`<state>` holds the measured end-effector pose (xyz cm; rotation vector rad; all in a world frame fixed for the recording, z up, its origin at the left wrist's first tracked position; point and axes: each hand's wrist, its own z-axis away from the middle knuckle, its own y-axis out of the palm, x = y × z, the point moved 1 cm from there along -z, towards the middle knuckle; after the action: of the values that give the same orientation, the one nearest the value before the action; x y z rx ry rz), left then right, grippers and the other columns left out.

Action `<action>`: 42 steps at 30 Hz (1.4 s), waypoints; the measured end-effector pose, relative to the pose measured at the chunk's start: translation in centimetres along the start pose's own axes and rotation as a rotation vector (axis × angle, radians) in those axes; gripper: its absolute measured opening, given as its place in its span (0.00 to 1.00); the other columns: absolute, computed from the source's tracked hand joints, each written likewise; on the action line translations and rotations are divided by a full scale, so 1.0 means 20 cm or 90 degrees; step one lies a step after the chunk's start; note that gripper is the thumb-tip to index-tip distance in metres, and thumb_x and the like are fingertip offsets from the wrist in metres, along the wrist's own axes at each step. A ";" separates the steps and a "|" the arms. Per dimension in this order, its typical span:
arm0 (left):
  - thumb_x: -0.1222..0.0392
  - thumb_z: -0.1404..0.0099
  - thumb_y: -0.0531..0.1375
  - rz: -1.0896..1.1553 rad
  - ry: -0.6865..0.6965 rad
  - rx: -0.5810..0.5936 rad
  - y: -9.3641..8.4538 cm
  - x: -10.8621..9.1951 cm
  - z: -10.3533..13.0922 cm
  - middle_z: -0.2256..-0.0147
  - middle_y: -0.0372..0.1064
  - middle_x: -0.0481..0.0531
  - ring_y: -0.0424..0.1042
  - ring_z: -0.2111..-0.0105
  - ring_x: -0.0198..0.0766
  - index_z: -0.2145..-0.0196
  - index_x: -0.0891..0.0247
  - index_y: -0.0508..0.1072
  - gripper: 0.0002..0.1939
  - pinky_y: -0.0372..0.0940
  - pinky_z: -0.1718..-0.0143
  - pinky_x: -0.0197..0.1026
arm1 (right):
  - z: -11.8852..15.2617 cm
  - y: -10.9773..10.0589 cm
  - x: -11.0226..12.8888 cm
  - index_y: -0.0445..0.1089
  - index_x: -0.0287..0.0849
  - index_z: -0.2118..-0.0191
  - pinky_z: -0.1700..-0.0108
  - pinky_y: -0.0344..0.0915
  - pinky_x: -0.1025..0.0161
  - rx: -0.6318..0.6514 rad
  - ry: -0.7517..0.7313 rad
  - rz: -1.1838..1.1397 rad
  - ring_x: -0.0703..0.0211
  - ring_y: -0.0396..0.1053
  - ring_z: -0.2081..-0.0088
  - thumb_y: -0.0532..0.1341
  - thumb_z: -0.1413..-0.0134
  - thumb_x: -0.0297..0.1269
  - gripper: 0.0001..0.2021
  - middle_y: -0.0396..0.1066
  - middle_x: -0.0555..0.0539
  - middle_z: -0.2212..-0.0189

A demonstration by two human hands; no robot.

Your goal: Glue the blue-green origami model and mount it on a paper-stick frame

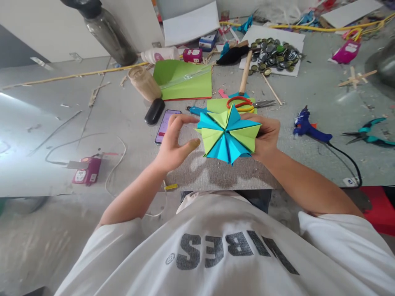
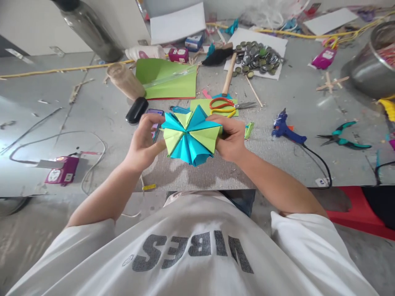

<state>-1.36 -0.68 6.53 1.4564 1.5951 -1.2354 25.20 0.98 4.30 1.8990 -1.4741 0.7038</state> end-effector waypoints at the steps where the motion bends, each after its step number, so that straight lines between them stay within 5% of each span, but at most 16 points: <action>1: 0.54 0.46 0.78 -0.016 0.062 0.012 -0.01 0.01 -0.02 0.52 0.80 0.56 0.78 0.48 0.51 0.57 0.54 0.81 0.20 0.77 0.41 0.56 | -0.01 0.00 0.02 0.90 0.53 0.61 0.59 0.79 0.58 0.005 0.008 -0.003 0.58 0.81 0.65 0.85 0.49 0.52 0.14 0.85 0.49 0.66; 3: 0.45 0.43 0.78 0.062 0.112 0.068 0.00 0.03 -0.06 0.50 0.81 0.58 0.79 0.45 0.56 0.60 0.54 0.81 0.18 0.75 0.36 0.61 | -0.02 -0.01 0.05 0.89 0.54 0.62 0.60 0.80 0.59 0.017 0.025 -0.012 0.58 0.81 0.66 0.85 0.48 0.52 0.13 0.85 0.50 0.65; 5: 0.40 0.39 0.76 0.200 0.108 0.106 0.03 0.05 -0.08 0.54 0.83 0.58 0.82 0.50 0.54 0.65 0.55 0.81 0.18 0.78 0.44 0.58 | -0.02 -0.01 0.07 0.89 0.53 0.64 0.63 0.79 0.60 0.037 0.038 -0.027 0.59 0.79 0.68 0.84 0.46 0.53 0.12 0.84 0.50 0.68; 9: 0.48 0.37 0.79 0.338 0.083 0.090 0.10 0.09 -0.08 0.61 0.83 0.55 0.80 0.62 0.42 0.64 0.57 0.82 0.14 0.76 0.58 0.43 | -0.01 0.01 0.07 0.88 0.51 0.66 0.68 0.77 0.63 0.080 0.058 -0.073 0.60 0.77 0.72 0.83 0.44 0.50 0.11 0.83 0.49 0.71; 12: 0.48 0.38 0.82 0.339 0.086 0.146 0.12 0.12 -0.06 0.63 0.84 0.56 0.81 0.63 0.40 0.58 0.58 0.86 0.18 0.76 0.59 0.40 | 0.03 0.01 0.06 0.88 0.48 0.65 0.68 0.78 0.64 0.125 0.100 -0.100 0.60 0.79 0.71 0.82 0.41 0.44 0.09 0.84 0.47 0.69; 17: 0.49 0.38 0.83 0.382 0.022 0.228 0.14 0.11 0.02 0.68 0.82 0.57 0.80 0.68 0.41 0.67 0.60 0.85 0.15 0.78 0.61 0.43 | 0.11 0.02 0.06 0.87 0.46 0.61 0.64 0.80 0.62 0.207 0.168 -0.142 0.58 0.81 0.67 0.82 0.41 0.38 0.06 0.84 0.46 0.68; 25: 0.55 0.36 0.82 0.487 -0.103 0.266 0.18 0.07 0.13 0.65 0.81 0.54 0.81 0.67 0.41 0.68 0.55 0.88 0.08 0.80 0.63 0.45 | 0.16 0.07 0.06 0.88 0.51 0.59 0.61 0.82 0.58 0.238 0.256 -0.171 0.55 0.83 0.66 0.79 0.38 0.38 0.03 0.85 0.47 0.66; 33: 0.55 0.34 0.80 0.434 0.061 0.223 0.19 0.08 0.10 0.72 0.75 0.50 0.77 0.73 0.35 0.68 0.56 0.87 0.08 0.78 0.68 0.41 | 0.16 0.08 0.05 0.88 0.51 0.57 0.61 0.83 0.57 0.246 0.243 -0.187 0.57 0.82 0.67 0.79 0.36 0.40 0.04 0.85 0.48 0.67; 42: 0.48 0.35 0.81 0.421 -0.017 0.247 0.19 0.10 0.12 0.76 0.71 0.50 0.75 0.74 0.38 0.74 0.55 0.86 0.15 0.75 0.68 0.46 | 0.17 0.07 0.04 0.87 0.51 0.58 0.61 0.81 0.60 0.272 0.247 -0.179 0.59 0.82 0.66 0.76 0.32 0.40 0.02 0.85 0.49 0.66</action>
<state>1.62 -2.31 3.08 1.9783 0.7528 -1.1773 24.10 -2.28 2.80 2.0692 -0.8419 1.2400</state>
